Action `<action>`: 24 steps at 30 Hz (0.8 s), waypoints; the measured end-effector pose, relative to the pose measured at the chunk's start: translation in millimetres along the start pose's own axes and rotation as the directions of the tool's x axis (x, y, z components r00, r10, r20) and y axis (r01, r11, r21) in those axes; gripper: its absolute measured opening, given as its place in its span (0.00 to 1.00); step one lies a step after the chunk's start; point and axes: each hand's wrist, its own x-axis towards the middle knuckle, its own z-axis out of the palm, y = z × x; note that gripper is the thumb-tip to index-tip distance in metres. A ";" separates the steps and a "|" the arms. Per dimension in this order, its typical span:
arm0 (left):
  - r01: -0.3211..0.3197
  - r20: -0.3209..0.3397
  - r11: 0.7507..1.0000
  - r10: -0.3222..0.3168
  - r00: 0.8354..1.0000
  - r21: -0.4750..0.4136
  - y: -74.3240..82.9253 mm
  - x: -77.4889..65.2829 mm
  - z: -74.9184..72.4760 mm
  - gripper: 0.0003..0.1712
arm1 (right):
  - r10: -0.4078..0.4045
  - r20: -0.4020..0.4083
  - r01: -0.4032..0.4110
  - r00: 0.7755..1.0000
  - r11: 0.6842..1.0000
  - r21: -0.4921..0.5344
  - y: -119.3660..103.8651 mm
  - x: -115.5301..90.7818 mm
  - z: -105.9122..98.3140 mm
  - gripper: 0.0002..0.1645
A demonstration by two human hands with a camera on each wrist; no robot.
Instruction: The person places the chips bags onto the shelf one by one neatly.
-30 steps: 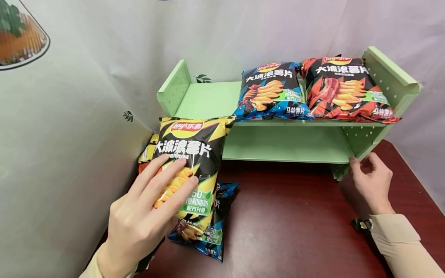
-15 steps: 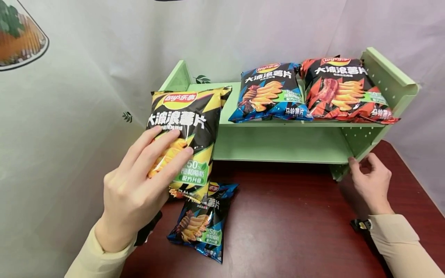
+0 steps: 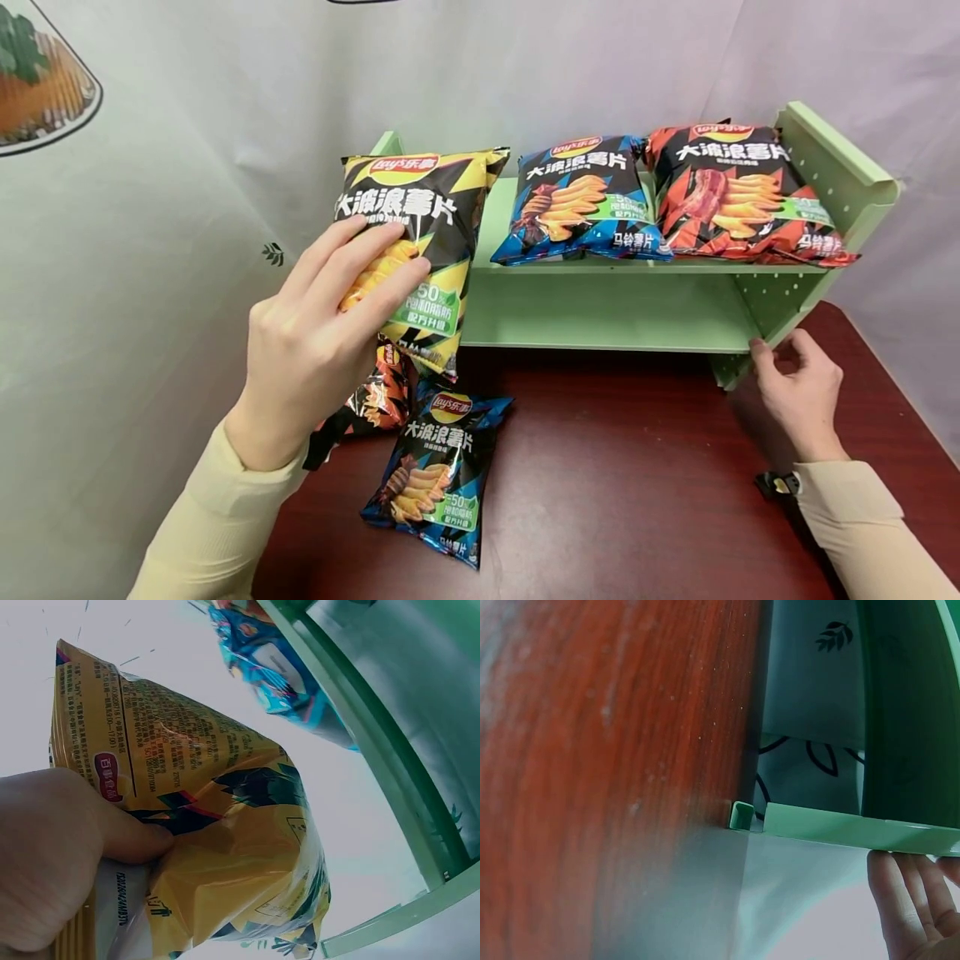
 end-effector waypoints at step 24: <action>-0.049 0.189 0.997 0.036 0.981 0.062 -64.5 24.2 67.1 0.22 | 0.018 -0.006 -0.019 1.000 1.000 -0.022 6.9 0.9 1.0 0.08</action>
